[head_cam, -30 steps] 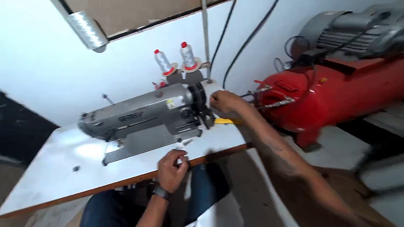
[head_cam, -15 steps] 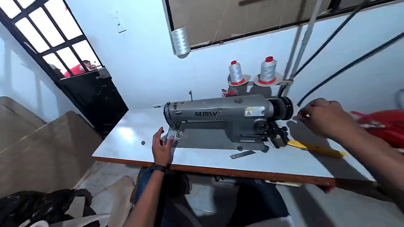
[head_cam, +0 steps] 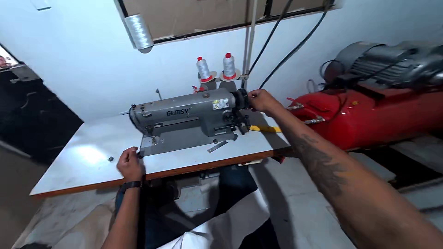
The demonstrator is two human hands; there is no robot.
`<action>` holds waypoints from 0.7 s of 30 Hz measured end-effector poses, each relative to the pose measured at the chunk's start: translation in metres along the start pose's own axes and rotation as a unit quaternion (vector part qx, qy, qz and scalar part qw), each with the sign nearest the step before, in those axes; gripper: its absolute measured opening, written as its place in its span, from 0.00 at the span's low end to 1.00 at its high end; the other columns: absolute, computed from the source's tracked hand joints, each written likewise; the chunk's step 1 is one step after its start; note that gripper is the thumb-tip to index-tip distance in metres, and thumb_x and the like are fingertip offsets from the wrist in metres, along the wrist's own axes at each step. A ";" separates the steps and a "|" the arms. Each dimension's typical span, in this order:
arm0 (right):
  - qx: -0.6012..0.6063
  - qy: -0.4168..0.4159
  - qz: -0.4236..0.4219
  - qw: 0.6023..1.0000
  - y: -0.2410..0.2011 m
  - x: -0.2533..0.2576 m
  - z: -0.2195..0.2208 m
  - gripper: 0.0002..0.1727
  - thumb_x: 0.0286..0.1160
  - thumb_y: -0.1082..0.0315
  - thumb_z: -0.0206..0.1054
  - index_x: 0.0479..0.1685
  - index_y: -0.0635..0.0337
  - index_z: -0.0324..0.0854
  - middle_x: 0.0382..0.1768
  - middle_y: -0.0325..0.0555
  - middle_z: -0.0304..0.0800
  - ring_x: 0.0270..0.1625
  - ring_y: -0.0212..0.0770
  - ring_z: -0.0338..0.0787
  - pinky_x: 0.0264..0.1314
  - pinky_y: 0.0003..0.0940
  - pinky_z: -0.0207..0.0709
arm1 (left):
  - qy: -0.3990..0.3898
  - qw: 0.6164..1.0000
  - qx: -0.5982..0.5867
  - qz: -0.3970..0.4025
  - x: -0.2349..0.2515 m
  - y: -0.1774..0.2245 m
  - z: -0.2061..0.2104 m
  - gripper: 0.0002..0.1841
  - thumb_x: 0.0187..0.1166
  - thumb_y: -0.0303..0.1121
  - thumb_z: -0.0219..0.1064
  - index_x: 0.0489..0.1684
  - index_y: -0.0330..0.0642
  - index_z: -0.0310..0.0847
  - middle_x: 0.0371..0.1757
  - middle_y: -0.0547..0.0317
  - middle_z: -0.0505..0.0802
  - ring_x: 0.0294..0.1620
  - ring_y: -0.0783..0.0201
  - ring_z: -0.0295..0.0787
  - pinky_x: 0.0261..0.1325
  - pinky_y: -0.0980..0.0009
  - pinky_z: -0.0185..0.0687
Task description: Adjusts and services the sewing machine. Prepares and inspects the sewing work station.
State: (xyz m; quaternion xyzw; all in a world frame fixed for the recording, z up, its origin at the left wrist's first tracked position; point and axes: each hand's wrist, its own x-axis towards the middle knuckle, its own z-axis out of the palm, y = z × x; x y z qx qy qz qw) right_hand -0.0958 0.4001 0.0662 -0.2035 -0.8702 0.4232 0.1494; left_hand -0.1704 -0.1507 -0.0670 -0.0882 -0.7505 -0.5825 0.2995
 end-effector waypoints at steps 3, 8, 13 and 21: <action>-0.048 0.008 -0.026 0.998 -0.010 -0.002 0.000 0.14 0.76 0.70 0.65 0.59 0.58 0.84 0.44 0.61 0.92 0.40 0.58 0.93 0.47 0.66 0.86 | 0.016 1.000 -0.009 0.004 0.002 -0.007 -0.003 0.12 0.88 0.34 0.62 0.46 0.36 0.90 0.37 0.57 0.92 0.30 0.69 0.85 0.39 0.67 0.86; -0.085 0.051 -0.018 0.995 -0.027 -0.001 -0.014 0.15 0.70 0.70 0.71 0.56 0.54 0.88 0.41 0.58 0.95 0.40 0.59 0.95 0.48 0.69 0.85 | 0.009 1.000 -0.009 -0.002 0.004 -0.007 -0.002 0.11 0.87 0.36 0.64 0.46 0.39 0.91 0.35 0.60 0.93 0.27 0.71 0.83 0.35 0.70 0.84; -0.072 0.059 0.001 0.996 -0.030 0.011 -0.013 0.15 0.65 0.70 0.71 0.53 0.52 0.90 0.40 0.54 0.96 0.39 0.56 0.95 0.46 0.64 0.87 | -0.004 1.000 0.005 0.002 0.004 -0.010 -0.004 0.13 0.87 0.38 0.64 0.47 0.37 0.90 0.32 0.58 0.91 0.25 0.70 0.81 0.34 0.69 0.83; -0.087 0.082 0.000 0.993 -0.023 0.022 -0.013 0.13 0.61 0.68 0.75 0.47 0.49 0.92 0.38 0.51 0.95 0.40 0.57 0.93 0.45 0.69 0.82 | 0.006 1.000 0.011 0.004 0.006 -0.015 -0.007 0.13 0.87 0.39 0.65 0.46 0.39 0.90 0.33 0.59 0.91 0.24 0.72 0.81 0.32 0.71 0.81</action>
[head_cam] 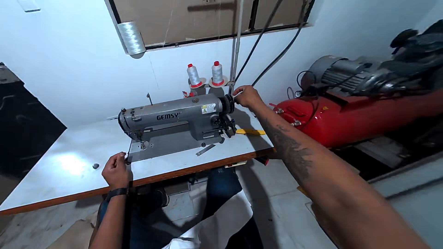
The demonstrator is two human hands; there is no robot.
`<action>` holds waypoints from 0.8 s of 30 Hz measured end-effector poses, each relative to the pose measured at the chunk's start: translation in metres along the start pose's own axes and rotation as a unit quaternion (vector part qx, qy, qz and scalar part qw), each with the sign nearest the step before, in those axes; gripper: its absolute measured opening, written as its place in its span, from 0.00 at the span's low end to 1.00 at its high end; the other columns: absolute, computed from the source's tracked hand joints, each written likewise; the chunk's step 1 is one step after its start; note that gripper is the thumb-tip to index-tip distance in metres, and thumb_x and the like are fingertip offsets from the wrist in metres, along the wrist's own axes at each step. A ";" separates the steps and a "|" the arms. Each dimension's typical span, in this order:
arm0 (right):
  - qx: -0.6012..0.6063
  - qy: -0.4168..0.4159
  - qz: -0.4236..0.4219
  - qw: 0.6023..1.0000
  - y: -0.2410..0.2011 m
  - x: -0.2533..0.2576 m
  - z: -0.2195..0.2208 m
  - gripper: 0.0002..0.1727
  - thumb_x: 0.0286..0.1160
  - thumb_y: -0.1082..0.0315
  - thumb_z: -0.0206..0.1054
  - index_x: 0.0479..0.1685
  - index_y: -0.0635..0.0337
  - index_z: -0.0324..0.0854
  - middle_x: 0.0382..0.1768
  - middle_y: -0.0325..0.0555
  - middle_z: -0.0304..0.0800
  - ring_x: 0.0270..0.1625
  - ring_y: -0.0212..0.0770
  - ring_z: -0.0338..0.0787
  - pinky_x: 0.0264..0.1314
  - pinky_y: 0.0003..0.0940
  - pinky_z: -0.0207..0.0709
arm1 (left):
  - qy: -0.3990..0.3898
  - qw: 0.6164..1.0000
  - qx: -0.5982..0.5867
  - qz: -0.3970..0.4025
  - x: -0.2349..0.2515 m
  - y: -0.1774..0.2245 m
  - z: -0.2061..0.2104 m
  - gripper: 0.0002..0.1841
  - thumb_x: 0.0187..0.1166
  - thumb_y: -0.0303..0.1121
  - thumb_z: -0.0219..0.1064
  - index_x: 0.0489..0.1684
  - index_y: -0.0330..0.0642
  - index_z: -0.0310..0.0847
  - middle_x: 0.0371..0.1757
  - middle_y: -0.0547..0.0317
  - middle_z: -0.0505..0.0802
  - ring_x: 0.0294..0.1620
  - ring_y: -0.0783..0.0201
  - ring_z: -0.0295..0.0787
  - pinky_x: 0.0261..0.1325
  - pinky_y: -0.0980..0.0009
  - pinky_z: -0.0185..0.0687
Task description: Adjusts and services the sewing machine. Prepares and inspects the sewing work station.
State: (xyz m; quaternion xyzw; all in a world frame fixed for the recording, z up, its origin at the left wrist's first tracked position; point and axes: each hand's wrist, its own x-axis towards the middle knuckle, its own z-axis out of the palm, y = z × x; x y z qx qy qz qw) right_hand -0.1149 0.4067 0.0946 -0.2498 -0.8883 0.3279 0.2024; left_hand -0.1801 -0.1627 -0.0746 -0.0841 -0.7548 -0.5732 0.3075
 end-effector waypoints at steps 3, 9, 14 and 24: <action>-0.002 0.007 0.003 1.000 0.001 0.002 0.000 0.13 0.60 0.67 0.76 0.46 0.47 0.92 0.38 0.51 0.96 0.41 0.58 0.94 0.46 0.71 0.82 | 0.008 1.000 -0.005 -0.004 -0.001 0.002 0.001 0.13 0.86 0.39 0.65 0.45 0.38 0.90 0.33 0.60 0.92 0.25 0.72 0.81 0.32 0.72 0.81; 0.017 -0.002 0.024 1.000 -0.004 0.002 0.003 0.14 0.62 0.67 0.74 0.49 0.46 0.92 0.37 0.49 0.96 0.38 0.53 0.95 0.42 0.64 0.86 | 0.011 1.000 -0.010 -0.014 -0.001 0.003 0.001 0.13 0.87 0.39 0.65 0.44 0.39 0.90 0.33 0.61 0.91 0.24 0.73 0.80 0.32 0.73 0.80; 0.028 -0.004 0.029 0.999 -0.004 0.004 0.007 0.14 0.63 0.67 0.73 0.49 0.47 0.91 0.39 0.51 0.96 0.39 0.54 0.95 0.44 0.65 0.87 | 0.013 1.000 -0.019 -0.008 -0.001 0.002 0.001 0.12 0.86 0.39 0.66 0.44 0.39 0.91 0.33 0.61 0.91 0.23 0.73 0.80 0.30 0.74 0.79; 0.038 0.000 0.033 0.999 -0.007 0.002 0.006 0.15 0.63 0.67 0.74 0.51 0.48 0.90 0.40 0.52 0.95 0.40 0.56 0.95 0.44 0.66 0.85 | 0.004 1.000 -0.026 -0.002 -0.001 0.001 0.000 0.13 0.86 0.39 0.66 0.44 0.39 0.90 0.30 0.61 0.89 0.21 0.72 0.78 0.28 0.72 0.78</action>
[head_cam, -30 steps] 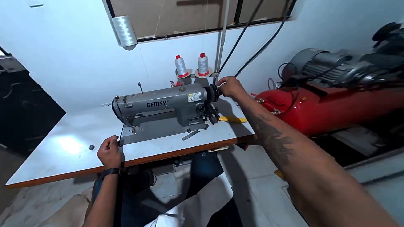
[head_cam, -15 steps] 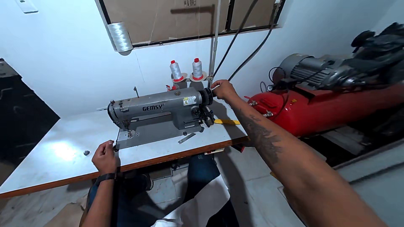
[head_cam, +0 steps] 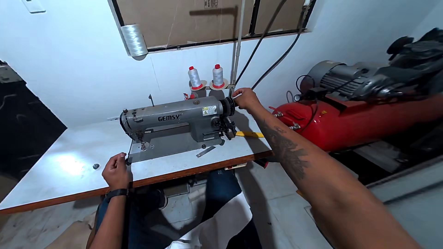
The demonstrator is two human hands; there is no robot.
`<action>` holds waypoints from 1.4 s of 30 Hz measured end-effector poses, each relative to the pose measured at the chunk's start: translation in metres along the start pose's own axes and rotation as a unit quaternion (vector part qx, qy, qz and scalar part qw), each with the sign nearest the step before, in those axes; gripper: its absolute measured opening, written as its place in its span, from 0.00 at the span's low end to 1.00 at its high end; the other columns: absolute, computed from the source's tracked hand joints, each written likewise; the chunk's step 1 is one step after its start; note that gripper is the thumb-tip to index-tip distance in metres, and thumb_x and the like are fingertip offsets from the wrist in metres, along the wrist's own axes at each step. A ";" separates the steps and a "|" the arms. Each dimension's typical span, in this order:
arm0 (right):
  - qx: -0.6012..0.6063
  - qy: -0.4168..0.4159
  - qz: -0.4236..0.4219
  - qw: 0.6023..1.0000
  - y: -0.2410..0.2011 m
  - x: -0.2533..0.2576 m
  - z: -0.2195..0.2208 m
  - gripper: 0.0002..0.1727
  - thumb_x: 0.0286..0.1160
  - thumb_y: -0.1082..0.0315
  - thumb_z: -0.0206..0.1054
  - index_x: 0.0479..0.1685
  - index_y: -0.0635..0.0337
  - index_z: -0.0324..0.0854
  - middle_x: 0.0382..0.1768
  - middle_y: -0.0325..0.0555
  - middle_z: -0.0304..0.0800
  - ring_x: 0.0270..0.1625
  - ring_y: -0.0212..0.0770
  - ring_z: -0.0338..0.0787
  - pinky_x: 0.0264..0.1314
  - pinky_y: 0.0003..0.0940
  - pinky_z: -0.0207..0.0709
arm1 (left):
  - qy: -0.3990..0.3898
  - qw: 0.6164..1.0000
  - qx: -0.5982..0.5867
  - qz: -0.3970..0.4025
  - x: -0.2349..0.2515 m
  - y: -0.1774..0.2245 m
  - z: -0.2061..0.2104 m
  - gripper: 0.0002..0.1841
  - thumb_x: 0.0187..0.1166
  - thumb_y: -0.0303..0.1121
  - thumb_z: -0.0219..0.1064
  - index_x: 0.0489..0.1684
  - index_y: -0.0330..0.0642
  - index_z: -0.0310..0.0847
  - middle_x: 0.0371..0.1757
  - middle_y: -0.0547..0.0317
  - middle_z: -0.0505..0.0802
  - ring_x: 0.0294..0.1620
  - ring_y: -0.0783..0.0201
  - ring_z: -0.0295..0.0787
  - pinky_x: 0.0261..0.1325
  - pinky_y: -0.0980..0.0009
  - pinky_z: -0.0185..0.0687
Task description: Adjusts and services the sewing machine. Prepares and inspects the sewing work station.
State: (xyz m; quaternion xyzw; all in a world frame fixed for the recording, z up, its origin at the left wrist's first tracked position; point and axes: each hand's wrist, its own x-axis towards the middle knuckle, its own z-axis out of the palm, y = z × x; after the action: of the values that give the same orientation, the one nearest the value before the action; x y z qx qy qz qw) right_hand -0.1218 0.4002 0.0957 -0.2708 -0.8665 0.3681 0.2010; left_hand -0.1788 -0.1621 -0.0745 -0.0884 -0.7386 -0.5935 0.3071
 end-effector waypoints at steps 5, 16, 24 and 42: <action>-0.004 0.004 0.001 1.000 0.000 0.000 0.001 0.16 0.61 0.67 0.74 0.51 0.48 0.91 0.39 0.52 0.95 0.39 0.56 0.94 0.43 0.65 0.85 | -0.001 1.000 -0.005 0.003 0.000 0.001 0.000 0.12 0.86 0.38 0.66 0.43 0.39 0.90 0.30 0.61 0.90 0.22 0.72 0.79 0.29 0.73 0.78; -0.055 -0.006 -0.002 0.998 0.016 0.001 0.012 0.14 0.60 0.66 0.74 0.48 0.47 0.91 0.38 0.54 0.94 0.39 0.59 0.92 0.41 0.69 0.81 | 0.004 1.000 -0.003 -0.011 0.001 0.000 0.001 0.12 0.86 0.39 0.67 0.43 0.40 0.90 0.27 0.62 0.89 0.20 0.72 0.77 0.26 0.73 0.76; -0.024 -0.036 0.011 0.999 0.054 0.006 0.018 0.08 0.70 0.62 0.74 0.41 0.55 0.92 0.39 0.54 0.94 0.45 0.58 0.92 0.51 0.70 0.81 | 0.008 1.000 0.018 -0.007 -0.001 0.003 0.001 0.12 0.86 0.39 0.66 0.44 0.40 0.90 0.28 0.63 0.89 0.21 0.73 0.78 0.28 0.74 0.77; 0.204 0.238 -0.037 0.949 0.174 -0.096 0.028 0.19 0.82 0.49 0.65 0.58 0.50 0.88 0.51 0.43 0.94 0.55 0.42 0.92 0.61 0.53 0.86 | 0.016 0.999 0.035 0.013 0.002 -0.001 0.004 0.13 0.88 0.36 0.63 0.45 0.34 0.88 0.32 0.63 0.89 0.24 0.77 0.76 0.32 0.75 0.78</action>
State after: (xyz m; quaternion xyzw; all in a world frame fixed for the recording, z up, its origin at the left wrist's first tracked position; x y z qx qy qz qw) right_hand -0.0068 0.4278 -0.0671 -0.2718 -0.7091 0.4542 0.4658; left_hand -0.1825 -0.1597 -0.0747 -0.0777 -0.7524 -0.5650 0.3296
